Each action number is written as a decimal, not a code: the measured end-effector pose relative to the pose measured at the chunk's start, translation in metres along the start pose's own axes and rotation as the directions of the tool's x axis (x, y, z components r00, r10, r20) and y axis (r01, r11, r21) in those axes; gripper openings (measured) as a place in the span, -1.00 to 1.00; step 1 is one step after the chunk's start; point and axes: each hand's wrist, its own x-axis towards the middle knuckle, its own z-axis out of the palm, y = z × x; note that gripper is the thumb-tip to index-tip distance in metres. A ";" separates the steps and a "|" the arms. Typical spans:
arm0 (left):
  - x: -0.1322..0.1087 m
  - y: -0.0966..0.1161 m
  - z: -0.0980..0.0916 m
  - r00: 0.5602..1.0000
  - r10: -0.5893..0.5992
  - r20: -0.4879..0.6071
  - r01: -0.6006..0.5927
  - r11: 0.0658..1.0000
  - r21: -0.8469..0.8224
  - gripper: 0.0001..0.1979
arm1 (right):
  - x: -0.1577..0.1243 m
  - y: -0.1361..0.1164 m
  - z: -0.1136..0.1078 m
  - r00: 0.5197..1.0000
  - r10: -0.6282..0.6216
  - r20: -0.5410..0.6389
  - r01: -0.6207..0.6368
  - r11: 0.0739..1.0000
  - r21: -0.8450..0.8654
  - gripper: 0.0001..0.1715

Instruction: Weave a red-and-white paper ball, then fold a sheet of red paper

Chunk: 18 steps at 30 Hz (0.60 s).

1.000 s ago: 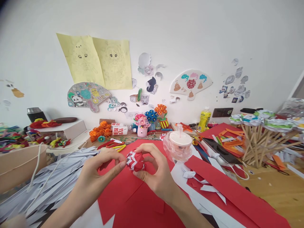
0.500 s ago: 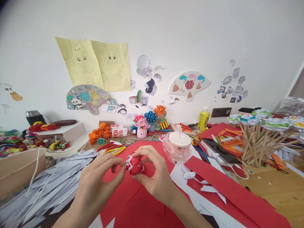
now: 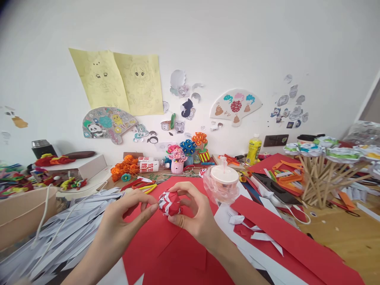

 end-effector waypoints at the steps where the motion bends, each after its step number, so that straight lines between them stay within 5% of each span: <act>1: 0.000 0.000 0.001 1.000 0.002 0.001 -0.002 1.000 -0.002 -0.85 | 0.000 -0.001 0.000 1.000 0.010 0.005 -0.010 1.000 0.012 -0.55; 8: -0.002 0.004 0.002 1.000 0.020 0.017 -0.021 0.999 0.028 -0.84 | 0.000 -0.001 0.001 1.000 0.025 0.009 -0.025 1.000 0.012 -0.54; 18: -0.013 0.000 0.010 0.959 0.273 -0.070 -0.224 0.889 0.398 -0.88 | -0.001 -0.004 0.004 0.999 -0.042 0.003 0.042 0.990 -0.133 -0.58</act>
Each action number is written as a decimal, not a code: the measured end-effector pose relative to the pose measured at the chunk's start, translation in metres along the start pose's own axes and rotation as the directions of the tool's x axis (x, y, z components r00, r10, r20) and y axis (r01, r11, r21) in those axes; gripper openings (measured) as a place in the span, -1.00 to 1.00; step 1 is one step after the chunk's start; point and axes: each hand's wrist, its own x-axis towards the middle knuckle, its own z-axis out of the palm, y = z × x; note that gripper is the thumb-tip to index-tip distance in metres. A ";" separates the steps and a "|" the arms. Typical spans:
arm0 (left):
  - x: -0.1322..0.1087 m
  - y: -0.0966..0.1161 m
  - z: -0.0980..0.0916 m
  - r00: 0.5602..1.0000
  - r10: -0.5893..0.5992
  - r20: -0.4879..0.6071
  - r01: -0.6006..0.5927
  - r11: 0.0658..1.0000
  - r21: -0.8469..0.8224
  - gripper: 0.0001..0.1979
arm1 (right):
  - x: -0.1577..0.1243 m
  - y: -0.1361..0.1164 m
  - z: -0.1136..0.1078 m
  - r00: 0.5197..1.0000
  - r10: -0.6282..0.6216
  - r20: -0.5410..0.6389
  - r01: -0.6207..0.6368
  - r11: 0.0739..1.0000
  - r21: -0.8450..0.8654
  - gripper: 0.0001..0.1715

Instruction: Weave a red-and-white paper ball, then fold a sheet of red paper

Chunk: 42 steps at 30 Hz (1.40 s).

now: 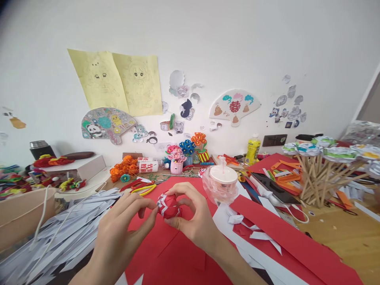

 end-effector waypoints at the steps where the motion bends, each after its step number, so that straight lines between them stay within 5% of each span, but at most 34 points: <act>1: -0.001 0.000 0.001 1.000 0.019 -0.010 -0.019 1.000 0.017 -0.88 | 0.000 -0.001 0.000 1.000 0.000 -0.004 0.000 1.000 -0.005 -0.59; 5: -0.003 0.001 0.001 0.999 0.031 -0.030 -0.031 1.000 0.000 -0.90 | 0.000 0.000 -0.001 1.000 0.004 -0.018 -0.004 1.000 0.002 -0.61; 13: 0.010 -0.002 -0.007 0.963 -0.236 0.130 0.267 0.906 -0.328 -0.86 | 0.000 0.001 -0.004 0.996 0.089 0.008 -0.089 0.976 0.197 -0.54; 27: 0.008 -0.003 -0.006 0.968 -0.218 0.127 0.251 0.885 -0.392 -0.90 | -0.001 0.000 -0.002 0.994 0.103 0.048 -0.112 0.963 0.245 -0.57; 42: 0.004 0.000 -0.001 0.949 -0.211 0.236 0.275 0.920 -0.281 -0.85 | -0.001 0.003 -0.002 0.997 0.058 0.056 -0.067 0.982 0.176 -0.58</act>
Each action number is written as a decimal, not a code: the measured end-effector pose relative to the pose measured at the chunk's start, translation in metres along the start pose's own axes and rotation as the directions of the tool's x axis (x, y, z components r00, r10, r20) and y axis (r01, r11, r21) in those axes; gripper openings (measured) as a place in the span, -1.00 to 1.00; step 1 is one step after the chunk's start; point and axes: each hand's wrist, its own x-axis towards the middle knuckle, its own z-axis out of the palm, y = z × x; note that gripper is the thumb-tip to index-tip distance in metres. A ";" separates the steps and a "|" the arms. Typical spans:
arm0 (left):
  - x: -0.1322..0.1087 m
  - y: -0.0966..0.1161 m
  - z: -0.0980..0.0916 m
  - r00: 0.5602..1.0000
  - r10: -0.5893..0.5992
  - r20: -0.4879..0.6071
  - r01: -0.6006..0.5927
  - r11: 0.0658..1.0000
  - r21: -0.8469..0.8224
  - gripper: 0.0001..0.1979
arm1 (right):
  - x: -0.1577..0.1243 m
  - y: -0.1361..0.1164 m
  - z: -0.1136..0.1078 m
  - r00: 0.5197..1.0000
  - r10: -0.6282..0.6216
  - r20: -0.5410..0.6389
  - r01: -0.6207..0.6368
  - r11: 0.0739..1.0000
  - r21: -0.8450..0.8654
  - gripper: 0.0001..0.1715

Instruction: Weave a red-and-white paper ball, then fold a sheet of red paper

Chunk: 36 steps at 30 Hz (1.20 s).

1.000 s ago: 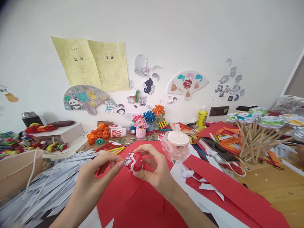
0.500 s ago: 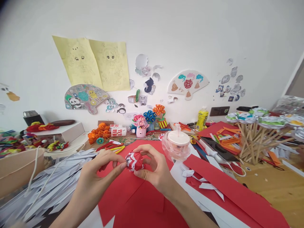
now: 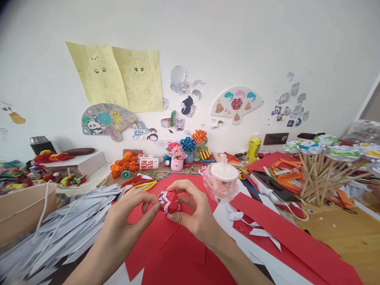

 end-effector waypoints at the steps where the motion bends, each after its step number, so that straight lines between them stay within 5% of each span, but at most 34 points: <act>1: 0.000 0.002 0.000 1.000 -0.001 -0.002 0.001 1.000 0.009 -0.85 | 0.000 0.000 0.000 1.000 0.006 -0.001 -0.006 1.000 0.005 -0.58; 9: 0.000 0.004 -0.006 0.997 0.065 -0.038 -0.061 0.993 0.105 -0.88 | 0.001 -0.008 0.000 0.971 0.214 0.106 -0.231 0.954 0.190 -0.30; 13: 0.001 0.001 -0.006 0.992 0.126 -0.012 -0.124 0.985 0.117 -0.87 | 0.001 -0.012 0.001 0.952 0.295 0.075 -0.304 0.936 0.177 -0.40; 21: 0.001 0.004 -0.011 0.996 0.036 -0.083 -0.031 0.998 0.062 -0.87 | 0.000 -0.004 0.001 0.974 0.224 -0.023 -0.215 0.953 0.213 -0.44; 36: 0.001 0.002 -0.004 0.996 -0.053 -0.068 0.054 0.998 0.011 -0.91 | -0.001 -0.003 0.004 0.989 0.146 -0.020 -0.144 0.985 0.094 -0.48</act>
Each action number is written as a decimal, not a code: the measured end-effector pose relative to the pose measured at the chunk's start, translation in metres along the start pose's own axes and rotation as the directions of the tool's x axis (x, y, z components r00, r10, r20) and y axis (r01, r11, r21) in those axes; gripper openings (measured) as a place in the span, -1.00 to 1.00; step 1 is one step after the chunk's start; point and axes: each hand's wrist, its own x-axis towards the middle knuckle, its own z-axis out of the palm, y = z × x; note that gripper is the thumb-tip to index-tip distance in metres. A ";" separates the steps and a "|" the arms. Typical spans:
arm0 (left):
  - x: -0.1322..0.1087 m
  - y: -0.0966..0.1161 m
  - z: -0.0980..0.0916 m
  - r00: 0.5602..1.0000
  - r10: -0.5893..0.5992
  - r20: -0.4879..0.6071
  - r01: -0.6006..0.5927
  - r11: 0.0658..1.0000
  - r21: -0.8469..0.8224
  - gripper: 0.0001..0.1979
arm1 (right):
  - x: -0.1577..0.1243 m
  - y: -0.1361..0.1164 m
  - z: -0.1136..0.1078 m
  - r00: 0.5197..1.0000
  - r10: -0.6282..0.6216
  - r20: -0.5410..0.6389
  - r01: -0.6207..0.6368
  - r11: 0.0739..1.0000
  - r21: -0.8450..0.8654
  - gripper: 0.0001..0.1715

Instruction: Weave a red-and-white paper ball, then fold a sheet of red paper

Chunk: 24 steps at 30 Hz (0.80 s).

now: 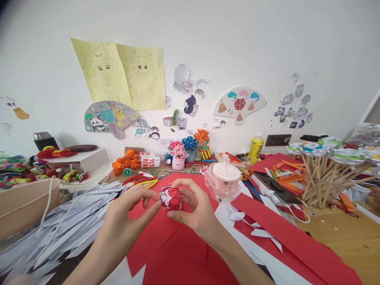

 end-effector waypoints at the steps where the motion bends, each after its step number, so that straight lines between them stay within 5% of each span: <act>1: 0.000 0.000 0.000 1.000 -0.004 0.005 0.004 1.000 -0.006 -0.91 | 0.000 0.000 0.000 1.000 -0.007 -0.001 0.007 1.000 -0.006 -0.48; 16: 0.001 0.003 0.002 0.997 -0.074 -0.001 0.074 0.997 0.001 -0.89 | -0.001 0.003 0.000 0.990 -0.139 -0.001 0.138 0.982 -0.129 -0.51; 24: -0.009 0.000 0.008 0.982 0.102 -0.157 -0.065 0.971 0.230 -0.89 | 0.000 0.004 -0.001 0.988 -0.157 -0.011 0.154 0.979 -0.131 -0.58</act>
